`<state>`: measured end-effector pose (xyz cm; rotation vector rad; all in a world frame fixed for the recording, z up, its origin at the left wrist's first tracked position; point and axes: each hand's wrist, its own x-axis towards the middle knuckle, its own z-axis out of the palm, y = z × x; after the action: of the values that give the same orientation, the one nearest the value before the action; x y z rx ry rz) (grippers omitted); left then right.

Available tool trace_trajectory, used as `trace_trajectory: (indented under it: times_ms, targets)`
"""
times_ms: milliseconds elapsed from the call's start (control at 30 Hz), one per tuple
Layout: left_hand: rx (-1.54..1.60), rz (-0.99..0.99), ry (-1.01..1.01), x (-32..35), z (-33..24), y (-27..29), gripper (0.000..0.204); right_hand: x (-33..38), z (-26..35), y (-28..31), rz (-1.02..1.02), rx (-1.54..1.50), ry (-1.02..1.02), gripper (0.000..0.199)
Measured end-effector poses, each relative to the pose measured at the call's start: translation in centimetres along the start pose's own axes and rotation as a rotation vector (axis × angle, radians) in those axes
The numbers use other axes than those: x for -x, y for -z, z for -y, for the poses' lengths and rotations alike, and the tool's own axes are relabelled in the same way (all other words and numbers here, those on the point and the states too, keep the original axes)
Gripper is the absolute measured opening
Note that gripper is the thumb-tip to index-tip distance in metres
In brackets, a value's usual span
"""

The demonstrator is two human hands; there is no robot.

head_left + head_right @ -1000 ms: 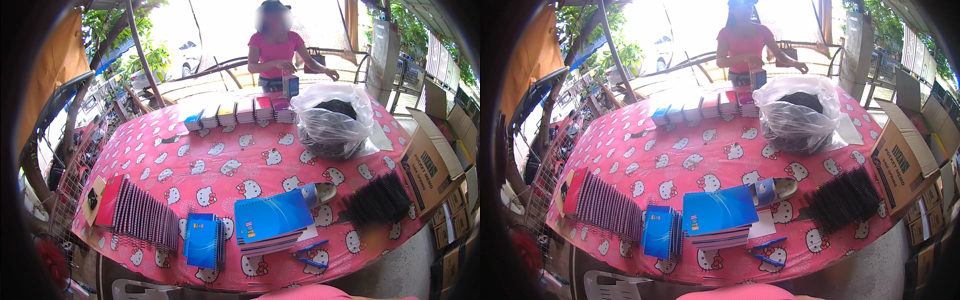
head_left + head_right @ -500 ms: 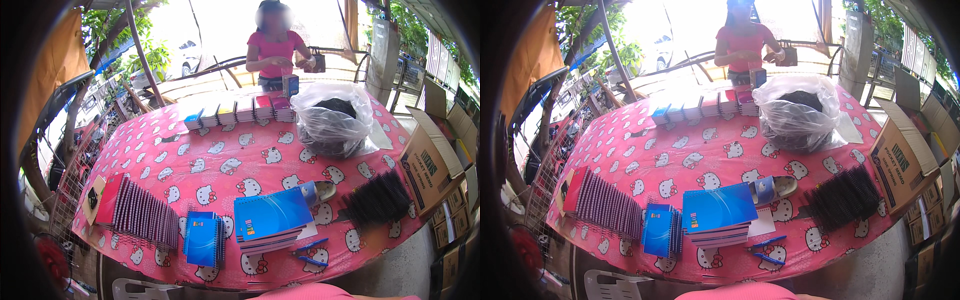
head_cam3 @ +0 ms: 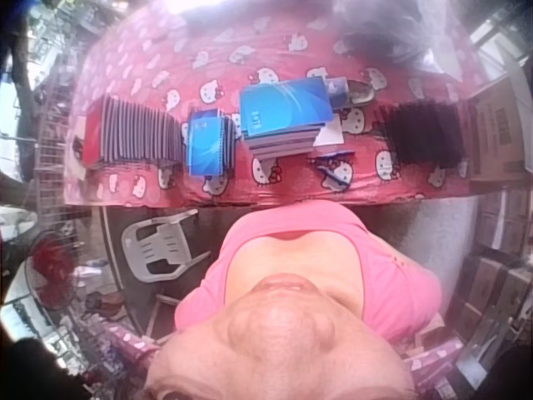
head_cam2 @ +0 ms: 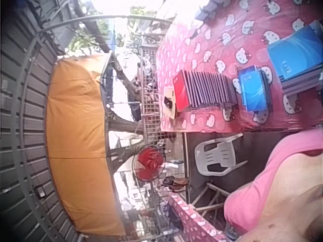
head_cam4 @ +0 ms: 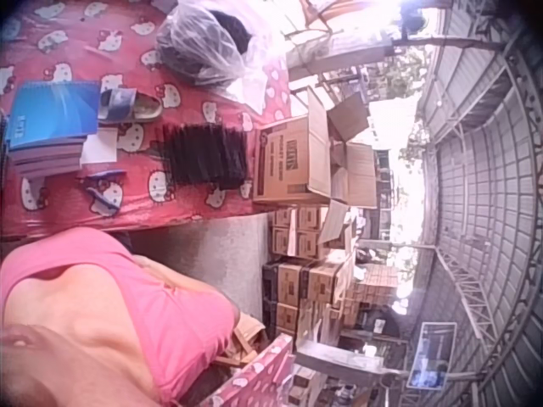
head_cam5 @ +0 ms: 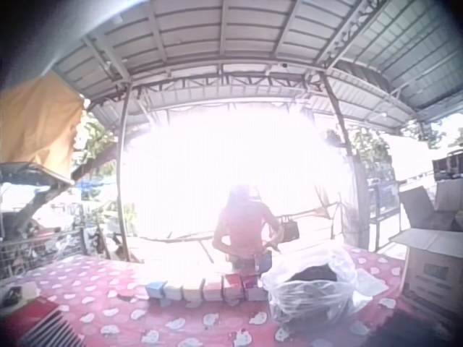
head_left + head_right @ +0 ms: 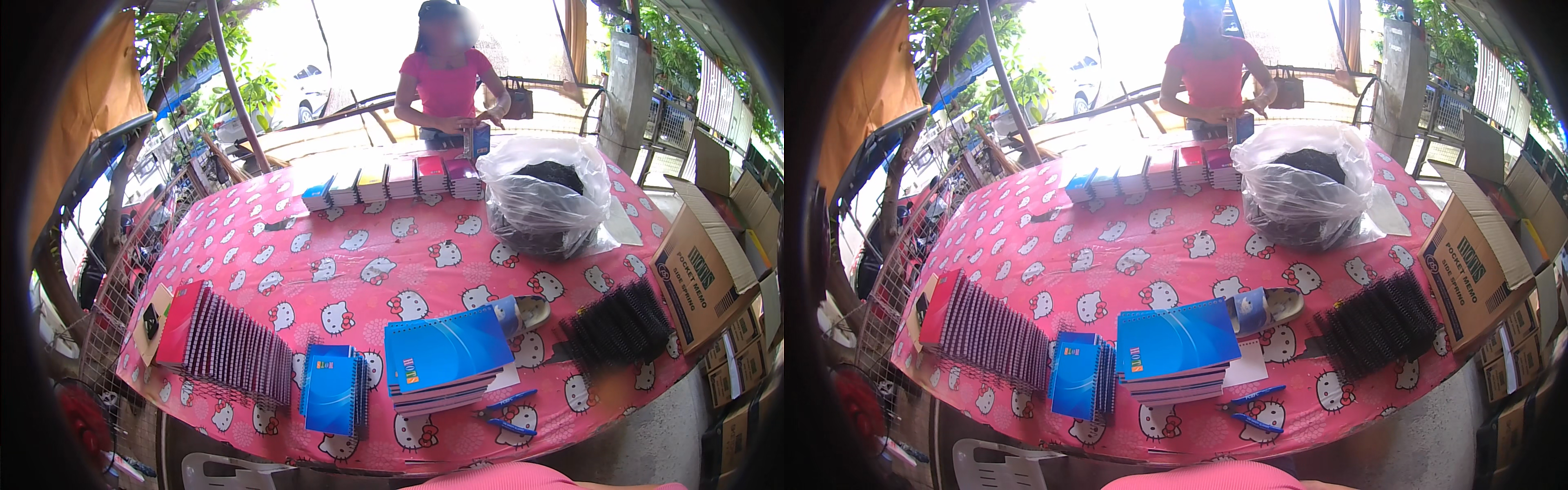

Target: The person assembles notebooks by threading a spiral wire through the pre-punched holes of a stack of pages and covers, then uses pliers to trim and secure the wire.

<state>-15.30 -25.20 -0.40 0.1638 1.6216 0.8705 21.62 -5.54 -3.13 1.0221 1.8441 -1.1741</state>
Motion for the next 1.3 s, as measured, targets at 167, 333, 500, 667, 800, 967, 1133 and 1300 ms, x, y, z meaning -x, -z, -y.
trace_trajectory:
  times_ms: [167,333,500,667,800,967,1133,1300]
  targets:
    - [0.003,0.034,0.018,1.6,1.0,0.1,0.05,1.2,0.2,0.4,0.048,0.057,0.02,0.046]
    - [-0.023,0.245,-0.112,8.8,-4.3,1.6,0.051,8.3,6.0,11.1,-0.301,-0.011,0.426,0.035]
    - [0.027,0.48,-0.717,12.1,-12.9,1.9,0.045,10.2,17.5,21.1,-1.039,-0.043,0.938,0.023]
    - [-0.154,-0.041,-1.214,8.9,-20.2,-2.6,0.036,4.4,21.7,25.2,-0.844,0.056,0.935,0.041]
    - [-0.089,-0.243,-1.255,5.9,-22.6,-2.9,0.047,3.3,22.1,25.7,-0.896,0.276,0.972,0.046]
    - [0.045,-0.268,-1.438,4.8,-22.8,-6.5,0.058,5.5,23.1,23.8,-0.775,-0.289,1.181,0.03]
    - [-0.365,-0.519,-1.5,2.8,-22.1,-7.0,0.05,2.0,24.2,20.3,-0.827,-0.553,1.327,0.029]
    - [-0.737,-0.978,-1.584,4.6,-23.8,-10.2,0.034,2.1,25.0,19.5,-0.917,-0.414,1.191,0.033]
